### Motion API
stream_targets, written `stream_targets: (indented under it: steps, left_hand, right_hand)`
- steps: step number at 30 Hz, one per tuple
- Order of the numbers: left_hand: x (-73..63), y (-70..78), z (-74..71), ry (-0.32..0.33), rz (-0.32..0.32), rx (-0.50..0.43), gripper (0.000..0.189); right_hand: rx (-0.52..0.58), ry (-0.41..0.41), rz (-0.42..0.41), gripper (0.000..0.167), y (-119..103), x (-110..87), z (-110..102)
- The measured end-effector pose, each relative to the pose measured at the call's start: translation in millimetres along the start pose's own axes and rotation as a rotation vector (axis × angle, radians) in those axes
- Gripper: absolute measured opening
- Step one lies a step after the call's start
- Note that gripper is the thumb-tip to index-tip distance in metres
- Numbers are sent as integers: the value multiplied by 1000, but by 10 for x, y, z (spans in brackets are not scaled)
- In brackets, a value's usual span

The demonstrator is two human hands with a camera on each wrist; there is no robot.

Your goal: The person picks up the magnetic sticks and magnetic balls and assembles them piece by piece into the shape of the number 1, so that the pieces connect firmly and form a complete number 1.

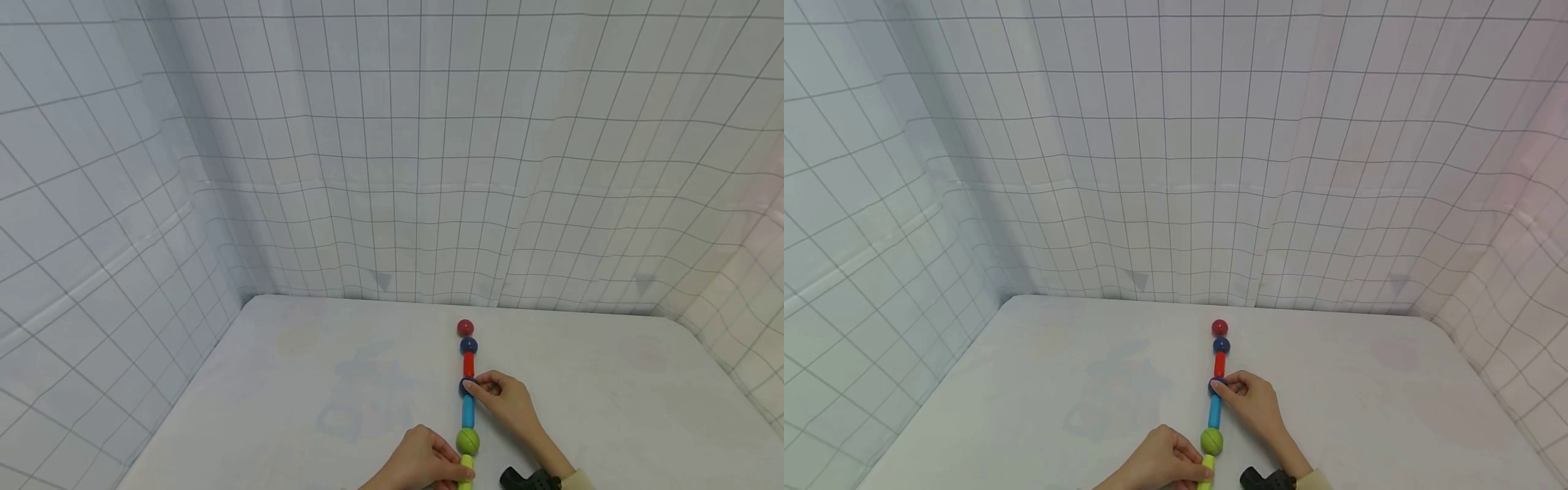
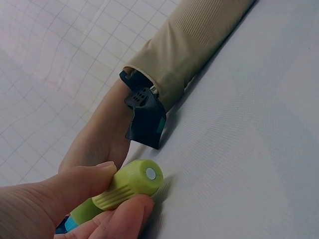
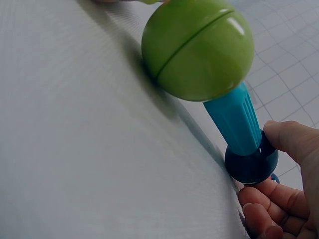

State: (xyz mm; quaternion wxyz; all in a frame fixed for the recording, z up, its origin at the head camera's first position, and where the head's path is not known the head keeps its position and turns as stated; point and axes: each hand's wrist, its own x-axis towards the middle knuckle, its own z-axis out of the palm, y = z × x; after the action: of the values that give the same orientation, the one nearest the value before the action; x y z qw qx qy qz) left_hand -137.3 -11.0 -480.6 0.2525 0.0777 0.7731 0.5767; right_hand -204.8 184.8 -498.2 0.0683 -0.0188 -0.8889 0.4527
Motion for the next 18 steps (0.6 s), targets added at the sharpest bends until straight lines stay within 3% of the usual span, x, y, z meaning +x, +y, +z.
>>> stream_targets:
  steps: [18]
  left_hand:
    - [20,-11,12,7,10,-23,15]
  right_hand:
    - [-7,1,-5,27,9,5,6]
